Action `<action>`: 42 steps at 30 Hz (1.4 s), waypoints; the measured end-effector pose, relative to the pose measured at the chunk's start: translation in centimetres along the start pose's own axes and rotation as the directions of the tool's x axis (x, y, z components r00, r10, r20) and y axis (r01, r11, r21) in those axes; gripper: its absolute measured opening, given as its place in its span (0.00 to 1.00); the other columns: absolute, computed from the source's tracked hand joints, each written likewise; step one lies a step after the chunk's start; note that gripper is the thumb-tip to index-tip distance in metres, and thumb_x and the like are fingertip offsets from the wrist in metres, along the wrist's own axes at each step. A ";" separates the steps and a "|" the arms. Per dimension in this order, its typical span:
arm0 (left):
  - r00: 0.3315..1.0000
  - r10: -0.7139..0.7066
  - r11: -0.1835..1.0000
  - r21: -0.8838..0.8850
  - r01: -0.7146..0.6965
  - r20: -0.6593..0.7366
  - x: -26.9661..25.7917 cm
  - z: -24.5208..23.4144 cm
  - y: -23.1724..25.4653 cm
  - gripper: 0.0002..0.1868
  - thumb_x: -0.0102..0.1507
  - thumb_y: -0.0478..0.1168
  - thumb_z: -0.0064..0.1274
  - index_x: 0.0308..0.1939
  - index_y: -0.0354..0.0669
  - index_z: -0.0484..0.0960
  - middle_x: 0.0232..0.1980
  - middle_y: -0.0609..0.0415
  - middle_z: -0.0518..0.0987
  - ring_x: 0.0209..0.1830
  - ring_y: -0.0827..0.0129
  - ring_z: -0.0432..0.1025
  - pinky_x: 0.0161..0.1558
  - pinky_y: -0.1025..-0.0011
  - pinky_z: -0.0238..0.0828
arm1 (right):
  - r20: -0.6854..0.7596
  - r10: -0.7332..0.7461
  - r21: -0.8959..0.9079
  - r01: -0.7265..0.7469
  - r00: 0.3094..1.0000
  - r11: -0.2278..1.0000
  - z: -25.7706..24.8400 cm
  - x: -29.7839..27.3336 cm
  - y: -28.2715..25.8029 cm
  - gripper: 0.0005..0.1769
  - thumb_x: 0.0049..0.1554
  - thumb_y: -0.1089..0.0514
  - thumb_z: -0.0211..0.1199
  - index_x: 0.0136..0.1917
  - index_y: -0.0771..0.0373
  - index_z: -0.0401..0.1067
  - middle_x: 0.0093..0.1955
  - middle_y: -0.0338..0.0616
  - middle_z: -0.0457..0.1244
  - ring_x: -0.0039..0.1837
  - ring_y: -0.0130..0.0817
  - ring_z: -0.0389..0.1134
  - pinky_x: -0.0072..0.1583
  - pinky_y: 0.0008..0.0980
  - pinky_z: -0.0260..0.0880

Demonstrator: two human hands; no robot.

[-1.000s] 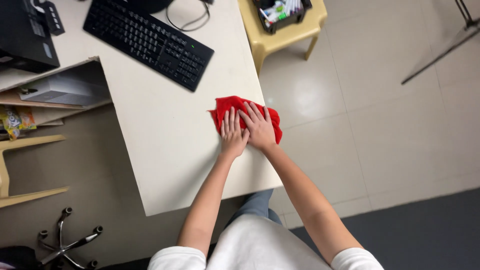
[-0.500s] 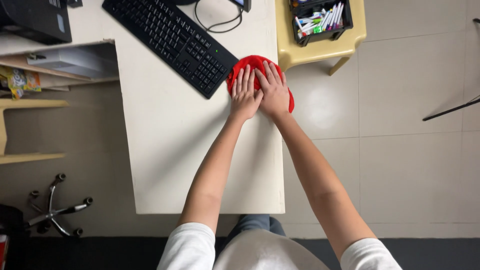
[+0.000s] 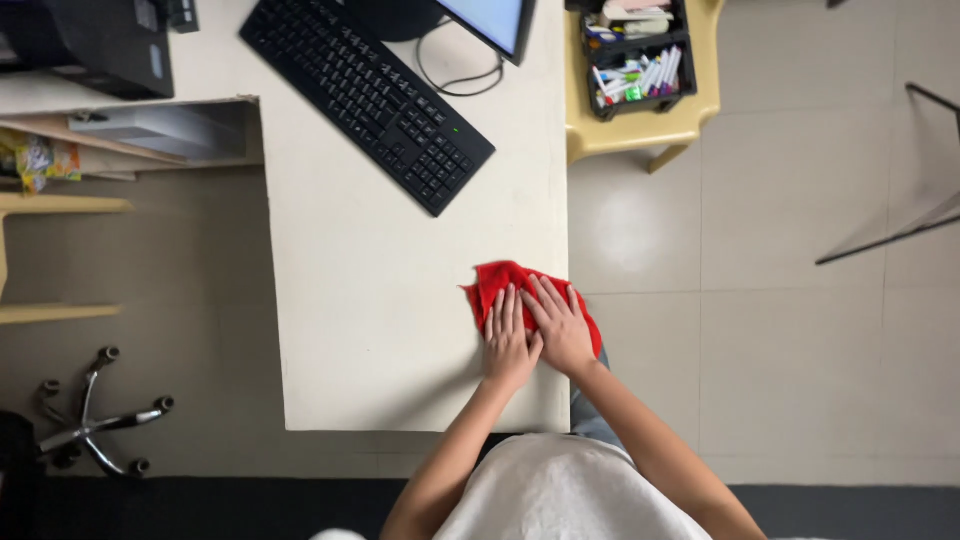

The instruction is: The person wipes a small desk fan with a red cloth, then plugs in a power strip. They proceed to wipe the desk surface, moving a calculator and a blue box aside to clean underneath. Finally, they organize pens and markers into a plastic container.

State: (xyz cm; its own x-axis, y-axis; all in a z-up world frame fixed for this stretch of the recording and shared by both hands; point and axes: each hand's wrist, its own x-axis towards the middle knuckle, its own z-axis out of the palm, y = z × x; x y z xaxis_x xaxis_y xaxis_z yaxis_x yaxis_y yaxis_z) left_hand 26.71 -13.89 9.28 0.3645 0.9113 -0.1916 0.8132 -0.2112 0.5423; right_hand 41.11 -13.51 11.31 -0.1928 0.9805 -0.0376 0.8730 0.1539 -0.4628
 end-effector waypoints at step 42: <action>0.524 -0.805 0.585 -0.222 0.780 -0.280 5.6 -3.0 -13.9 0.45 0.71 0.63 0.30 0.82 0.42 0.35 0.86 0.48 0.30 0.86 0.56 0.26 0.80 0.52 0.24 | 0.583 -0.662 -0.063 0.838 0.471 0.541 7.6 23.7 -10.9 0.38 0.62 0.47 0.53 0.82 0.50 0.48 0.86 0.43 0.36 0.86 0.37 0.34 0.81 0.49 0.32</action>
State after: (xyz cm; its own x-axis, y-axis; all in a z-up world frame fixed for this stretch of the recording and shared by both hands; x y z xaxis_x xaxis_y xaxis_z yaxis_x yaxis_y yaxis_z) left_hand 16.05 -4.84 3.10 -0.5906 0.7459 -0.3080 0.6593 0.6660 0.3490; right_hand 23.59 7.15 8.78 -0.9300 0.2889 -0.2273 0.3390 0.9131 -0.2266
